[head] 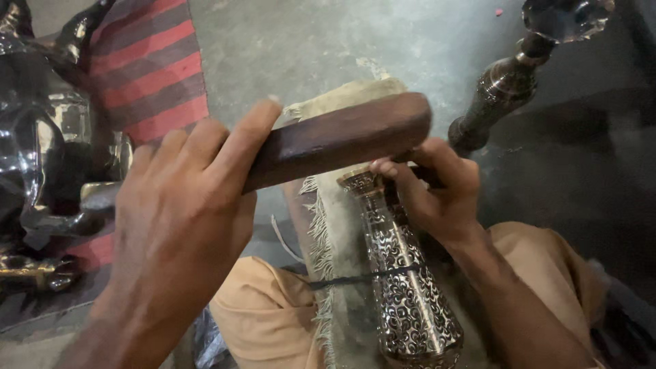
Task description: The person uses a wooden mallet and a small metal chisel to engrave decorative patterns onto a silver-colored metal vase. The vase is secured on a cushioned block, and the person repeatedly strikes the chisel to create intricate designs.
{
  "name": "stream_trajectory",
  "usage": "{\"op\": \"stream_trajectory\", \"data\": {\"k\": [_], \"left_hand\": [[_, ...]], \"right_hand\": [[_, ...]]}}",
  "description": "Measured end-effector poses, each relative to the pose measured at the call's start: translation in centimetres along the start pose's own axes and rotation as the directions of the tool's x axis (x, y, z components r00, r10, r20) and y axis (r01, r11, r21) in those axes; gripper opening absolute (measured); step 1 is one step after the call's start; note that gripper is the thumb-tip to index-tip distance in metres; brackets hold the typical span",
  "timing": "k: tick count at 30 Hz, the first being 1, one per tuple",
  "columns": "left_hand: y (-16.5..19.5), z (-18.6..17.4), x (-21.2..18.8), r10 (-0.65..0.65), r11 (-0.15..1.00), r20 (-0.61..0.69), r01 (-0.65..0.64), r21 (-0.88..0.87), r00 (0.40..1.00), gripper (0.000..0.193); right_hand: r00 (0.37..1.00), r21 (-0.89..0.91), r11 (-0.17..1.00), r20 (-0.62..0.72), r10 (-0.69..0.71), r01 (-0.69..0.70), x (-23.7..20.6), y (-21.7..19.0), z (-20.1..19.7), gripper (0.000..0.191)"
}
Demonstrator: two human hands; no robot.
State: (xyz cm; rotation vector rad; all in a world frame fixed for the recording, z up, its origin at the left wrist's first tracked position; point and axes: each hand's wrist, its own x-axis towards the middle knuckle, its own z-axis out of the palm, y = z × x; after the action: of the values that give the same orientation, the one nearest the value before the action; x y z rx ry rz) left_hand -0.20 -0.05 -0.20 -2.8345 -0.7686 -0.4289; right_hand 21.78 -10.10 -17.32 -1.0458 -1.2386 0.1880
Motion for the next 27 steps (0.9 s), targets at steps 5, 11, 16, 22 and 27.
{"op": "stream_trajectory", "data": {"k": [5, 11, 16, 22, 27], "left_hand": [[0.5, -0.5, 0.9, 0.116, 0.992, -0.058, -0.113, 0.064, 0.991, 0.069], [0.6, -0.7, 1.1, 0.106, 0.963, -0.052, -0.09, 0.254, 0.993, 0.052], [0.5, -0.6, 0.9, 0.1, 0.783, 0.03, -0.098, 0.614, 0.994, 0.051], [0.6, -1.6, 0.9, -0.006, 0.999, 0.057, 0.004, 0.031, 0.998, 0.07], [1.3, -1.9, 1.1, 0.012, 0.994, -0.004, -0.012, -0.112, 1.0, 0.078]], "right_hand": [[0.999, -0.178, 0.983, -0.036, 0.031, -0.036, -0.7, 0.4, -0.2, 0.012], [0.998, -0.149, 0.987, -0.02, 0.062, -0.064, -0.6, 0.2, -0.3, 0.013], [0.986, 0.161, 0.978, -0.074, 0.148, -0.135, -0.1, 0.1, 0.5, 0.012], [0.988, -0.072, 0.988, -0.086, 0.131, -0.137, -0.6, -0.1, 0.4, 0.013], [0.994, -0.113, 0.99, -0.078, 0.071, -0.079, -0.7, -0.2, 0.3, 0.013]]}}
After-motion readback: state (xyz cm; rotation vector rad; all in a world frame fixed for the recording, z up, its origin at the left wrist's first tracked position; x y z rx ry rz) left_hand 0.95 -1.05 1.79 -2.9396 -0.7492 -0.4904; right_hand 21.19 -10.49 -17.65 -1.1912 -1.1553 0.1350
